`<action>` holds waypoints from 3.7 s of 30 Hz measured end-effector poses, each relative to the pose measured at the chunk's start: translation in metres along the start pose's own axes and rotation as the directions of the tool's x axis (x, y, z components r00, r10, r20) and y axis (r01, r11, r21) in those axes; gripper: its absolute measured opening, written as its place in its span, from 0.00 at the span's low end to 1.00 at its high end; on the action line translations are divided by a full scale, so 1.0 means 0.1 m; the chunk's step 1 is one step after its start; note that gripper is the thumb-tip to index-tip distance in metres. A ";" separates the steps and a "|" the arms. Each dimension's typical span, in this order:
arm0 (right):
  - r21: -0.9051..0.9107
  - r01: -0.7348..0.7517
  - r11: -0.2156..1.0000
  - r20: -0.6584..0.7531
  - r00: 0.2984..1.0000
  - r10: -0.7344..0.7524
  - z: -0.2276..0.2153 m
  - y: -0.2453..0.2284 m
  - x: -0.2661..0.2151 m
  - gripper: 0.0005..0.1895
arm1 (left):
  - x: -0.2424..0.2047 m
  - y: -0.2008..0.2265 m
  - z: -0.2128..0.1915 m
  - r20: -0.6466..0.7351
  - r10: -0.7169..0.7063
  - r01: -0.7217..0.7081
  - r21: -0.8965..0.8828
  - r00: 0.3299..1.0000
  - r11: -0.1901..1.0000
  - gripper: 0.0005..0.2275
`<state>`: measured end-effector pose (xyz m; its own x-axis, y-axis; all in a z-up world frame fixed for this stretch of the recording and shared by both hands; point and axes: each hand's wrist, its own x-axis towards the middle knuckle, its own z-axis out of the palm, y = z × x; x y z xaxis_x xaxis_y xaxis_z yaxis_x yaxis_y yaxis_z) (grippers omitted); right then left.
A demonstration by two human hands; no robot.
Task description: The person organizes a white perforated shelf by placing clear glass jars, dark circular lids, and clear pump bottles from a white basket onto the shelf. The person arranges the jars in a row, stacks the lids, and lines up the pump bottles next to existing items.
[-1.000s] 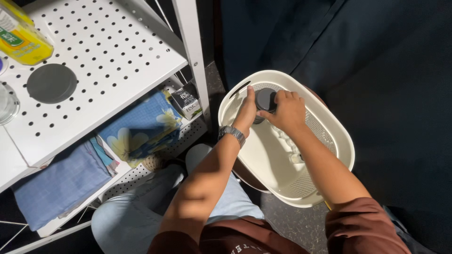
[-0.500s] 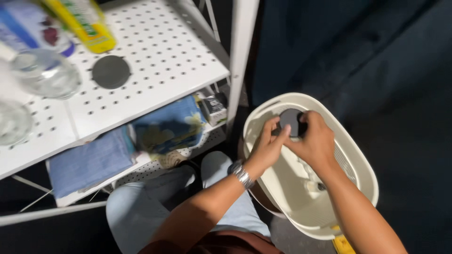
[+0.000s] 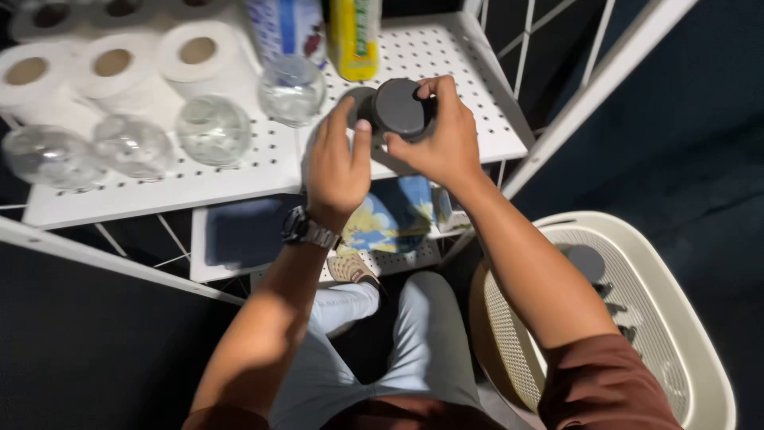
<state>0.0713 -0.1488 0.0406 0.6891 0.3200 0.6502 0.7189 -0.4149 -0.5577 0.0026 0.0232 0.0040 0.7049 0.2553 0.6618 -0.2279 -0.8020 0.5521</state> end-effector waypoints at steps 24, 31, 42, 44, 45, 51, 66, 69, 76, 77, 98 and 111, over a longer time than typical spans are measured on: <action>-0.012 -0.241 0.971 0.259 0.937 0.236 0.55 -0.14 0.32 0.41 | -0.14 -0.07 0.01 0.123 0.052 -0.106 0.487 0.991 0.867 0.18; -0.023 -0.286 0.958 0.212 0.935 0.284 0.52 -0.10 0.31 0.40 | -0.18 -0.16 0.08 0.134 0.081 -0.134 0.461 0.988 0.877 0.20; -0.013 -0.278 0.960 0.229 0.934 0.274 0.47 -0.18 0.31 0.40 | -0.18 -0.16 0.07 0.104 0.094 -0.132 0.463 0.990 0.877 0.19; -0.017 -0.283 0.959 0.226 0.933 0.279 0.46 -0.20 0.33 0.40 | -0.16 -0.15 0.07 0.099 0.095 -0.131 0.463 0.990 0.877 0.19; -0.024 -0.295 0.955 0.229 0.929 0.292 0.46 -0.22 0.32 0.40 | -0.17 -0.15 0.06 0.101 0.088 -0.125 0.462 0.991 0.878 0.19; -0.017 -0.304 0.953 0.232 0.926 0.300 0.46 -0.15 0.31 0.41 | -0.18 -0.14 0.04 0.109 0.086 -0.127 0.462 0.990 0.878 0.18; -0.012 -0.276 0.961 0.283 0.921 0.268 0.46 -0.06 0.30 0.40 | -0.17 -0.13 0.04 0.066 0.125 -0.141 0.491 0.990 0.860 0.17; 0.034 -0.308 0.951 0.270 0.919 0.288 0.40 -0.26 0.29 0.40 | -0.18 -0.14 0.03 0.053 0.139 -0.147 0.525 0.989 0.839 0.17; 0.026 -0.331 0.943 0.262 0.913 0.313 0.44 -0.12 0.30 0.41 | -0.20 -0.18 0.07 0.045 0.162 -0.160 0.550 0.986 0.820 0.17; -0.011 -0.314 0.949 0.281 0.910 0.304 0.46 -0.09 0.31 0.44 | -0.19 -0.18 0.07 0.039 0.160 -0.156 0.538 0.986 0.828 0.17; -0.812 -0.307 0.496 0.296 0.515 0.804 -2.41 1.81 -2.26 0.37 | -1.77 1.61 1.77 0.314 0.385 -0.172 -0.538 0.868 0.825 0.10; -0.846 -0.266 0.462 0.178 0.676 0.715 -2.02 2.36 -2.85 0.36 | -2.36 1.60 3.55 0.942 0.094 -0.449 0.066 0.324 0.891 0.23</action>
<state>0.0263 -0.5097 -0.1719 0.9962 0.0711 -0.0512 0.0715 -0.9974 0.0062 0.0380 -0.3567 -0.2441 0.8392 -0.5010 -0.2115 -0.4757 -0.8648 0.1610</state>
